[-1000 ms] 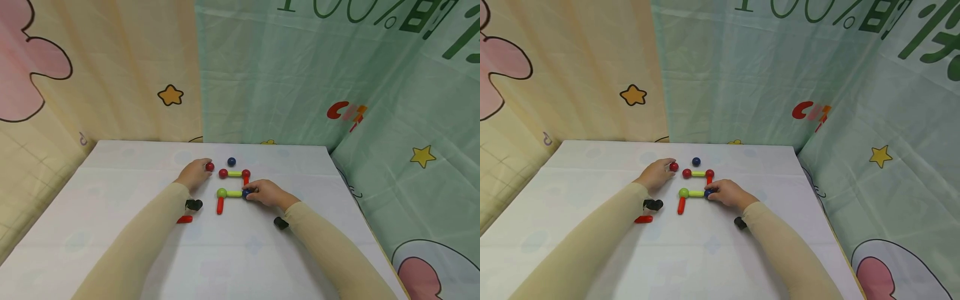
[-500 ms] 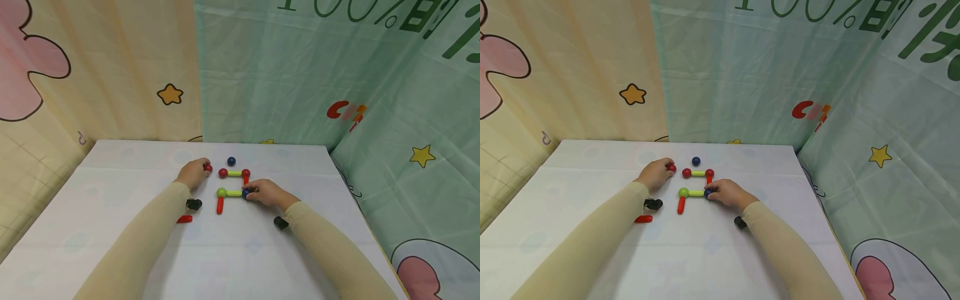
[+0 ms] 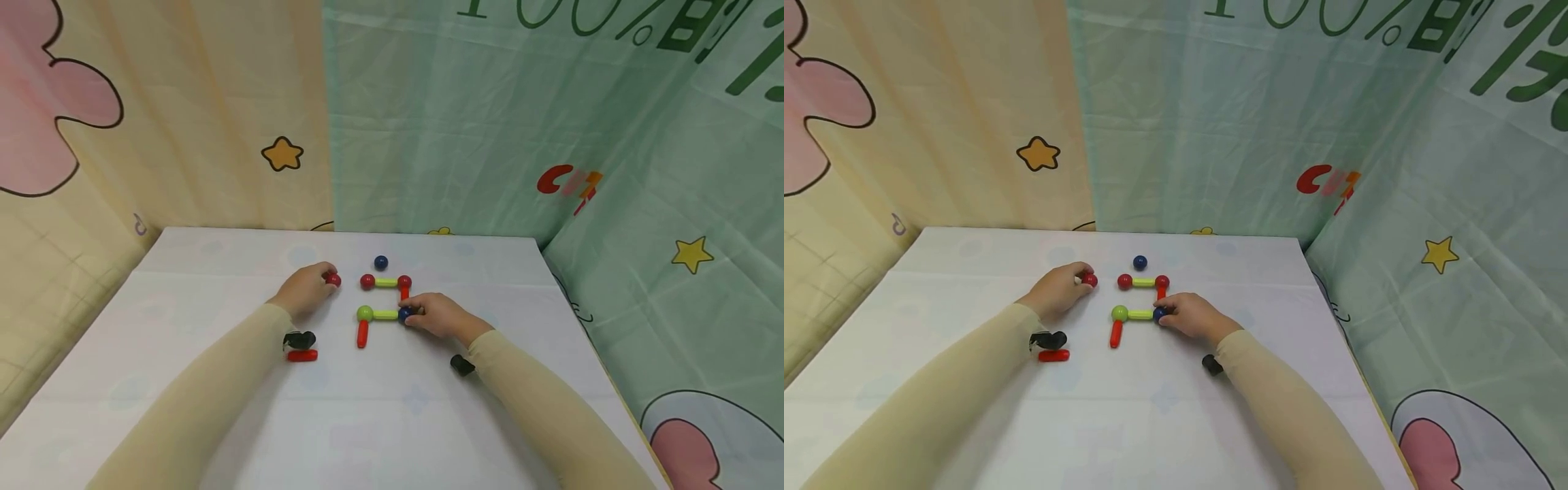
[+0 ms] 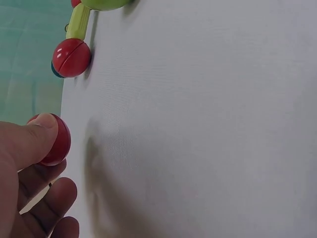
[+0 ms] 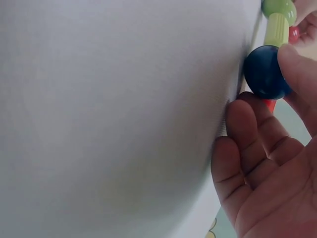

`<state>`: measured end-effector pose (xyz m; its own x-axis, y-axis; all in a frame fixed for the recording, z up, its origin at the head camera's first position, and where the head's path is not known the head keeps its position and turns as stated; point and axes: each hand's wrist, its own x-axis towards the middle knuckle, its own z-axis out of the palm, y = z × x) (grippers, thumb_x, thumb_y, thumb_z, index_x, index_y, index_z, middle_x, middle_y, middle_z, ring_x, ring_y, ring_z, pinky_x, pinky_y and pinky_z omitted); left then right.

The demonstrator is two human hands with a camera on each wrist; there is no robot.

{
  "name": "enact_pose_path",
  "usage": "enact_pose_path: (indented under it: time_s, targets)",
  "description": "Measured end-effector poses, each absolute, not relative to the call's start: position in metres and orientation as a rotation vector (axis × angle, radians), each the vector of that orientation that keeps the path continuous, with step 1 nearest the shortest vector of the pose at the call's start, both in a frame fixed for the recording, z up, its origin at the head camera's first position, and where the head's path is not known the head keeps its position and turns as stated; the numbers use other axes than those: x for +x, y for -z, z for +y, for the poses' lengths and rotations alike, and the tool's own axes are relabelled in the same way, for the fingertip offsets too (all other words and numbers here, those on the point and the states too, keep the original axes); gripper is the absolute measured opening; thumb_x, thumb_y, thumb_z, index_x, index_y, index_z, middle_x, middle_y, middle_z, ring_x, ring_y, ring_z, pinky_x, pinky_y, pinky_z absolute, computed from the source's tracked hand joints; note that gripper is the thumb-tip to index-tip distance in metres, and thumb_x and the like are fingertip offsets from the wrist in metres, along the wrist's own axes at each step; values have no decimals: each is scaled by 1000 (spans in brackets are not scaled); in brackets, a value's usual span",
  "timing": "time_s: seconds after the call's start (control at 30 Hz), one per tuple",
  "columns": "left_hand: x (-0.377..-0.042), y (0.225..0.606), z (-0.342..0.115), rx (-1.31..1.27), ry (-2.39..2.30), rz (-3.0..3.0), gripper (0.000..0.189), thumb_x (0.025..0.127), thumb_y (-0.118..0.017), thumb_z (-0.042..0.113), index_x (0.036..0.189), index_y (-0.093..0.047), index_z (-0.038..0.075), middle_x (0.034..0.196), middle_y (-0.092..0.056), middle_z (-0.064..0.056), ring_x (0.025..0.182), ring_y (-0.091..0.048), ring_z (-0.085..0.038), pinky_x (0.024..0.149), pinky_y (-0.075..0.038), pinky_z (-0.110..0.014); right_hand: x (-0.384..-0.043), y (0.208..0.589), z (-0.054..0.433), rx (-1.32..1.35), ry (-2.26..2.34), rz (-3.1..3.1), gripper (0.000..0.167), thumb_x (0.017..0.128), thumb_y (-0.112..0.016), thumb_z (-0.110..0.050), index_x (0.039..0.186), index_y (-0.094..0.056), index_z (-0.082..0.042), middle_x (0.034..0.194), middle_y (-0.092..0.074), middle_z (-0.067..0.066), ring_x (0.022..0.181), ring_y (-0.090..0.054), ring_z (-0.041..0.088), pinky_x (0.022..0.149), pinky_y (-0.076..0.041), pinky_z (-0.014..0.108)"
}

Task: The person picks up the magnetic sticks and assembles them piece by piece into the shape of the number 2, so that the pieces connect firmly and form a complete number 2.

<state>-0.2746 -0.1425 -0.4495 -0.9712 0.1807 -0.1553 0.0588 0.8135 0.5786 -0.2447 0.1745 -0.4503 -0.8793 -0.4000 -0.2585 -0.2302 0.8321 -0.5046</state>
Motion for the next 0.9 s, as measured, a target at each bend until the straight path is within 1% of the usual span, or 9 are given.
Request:
enact_pose_path:
  time_s: [0.13,0.2,0.33,0.4,0.47,0.6,0.7,0.8,0.9]
  targets:
    - [-263,446,-152,233,-864,2788,41,105,-65,27,144,-57,18,135,-64,-11,123,-57,-33,113,-48,-55,-243,447,174,-518,627,2700,49,99,-75,-27,147,-64,-23,126,-69,5,106,-62,19,99,-55,40]
    - [-257,445,-155,244,-864,2777,40,105,-65,27,144,-57,19,134,-65,-11,121,-58,-32,111,-49,-54,-243,445,173,-556,587,2749,49,99,-75,-28,147,-64,-23,128,-67,6,113,-61,22,103,-54,41]
    - [-244,443,-161,275,-874,2755,39,104,-67,27,142,-59,21,129,-67,-8,118,-60,-31,107,-51,-50,-243,442,165,-630,559,2831,44,100,-73,-27,144,-66,-21,139,-64,9,130,-56,30,112,-50,46]
    - [-238,442,-163,311,-874,2750,38,104,-67,27,141,-60,21,126,-68,-7,116,-61,-30,104,-51,-49,-243,441,159,-668,578,2836,42,101,-73,-25,143,-67,-20,142,-64,8,133,-54,32,114,-48,48]
    - [-231,442,-165,337,-870,2742,38,104,-68,27,141,-60,21,124,-68,-5,115,-62,-29,103,-52,-48,-244,441,152,-715,595,2821,41,101,-72,-23,141,-68,-19,142,-66,7,132,-55,32,114,-48,47]
    - [-216,441,-166,339,-874,2709,38,103,-70,28,140,-61,24,120,-68,-3,111,-61,-26,99,-53,-44,-247,442,135,-802,602,2755,40,103,-70,-22,142,-68,-19,144,-67,3,137,-56,28,118,-45,46]
    - [-206,442,-165,350,-865,2691,36,102,-71,28,137,-63,25,115,-67,-1,106,-60,-23,92,-54,-39,-250,444,124,-819,609,2705,41,103,-69,-24,144,-66,-20,146,-66,1,141,-55,25,121,-43,46]
    - [-199,445,-163,384,-846,2672,35,101,-72,28,135,-64,26,110,-67,0,101,-59,-21,85,-52,-35,-253,447,115,-829,619,2682,41,103,-69,-23,144,-67,-21,145,-67,1,141,-56,24,121,-43,45]
    - [-193,449,-161,401,-837,2645,35,99,-74,29,133,-65,28,108,-67,1,99,-59,-20,84,-52,-34,-257,452,111,-835,631,2676,41,102,-71,-20,143,-68,-21,142,-68,0,139,-58,21,120,-45,42]
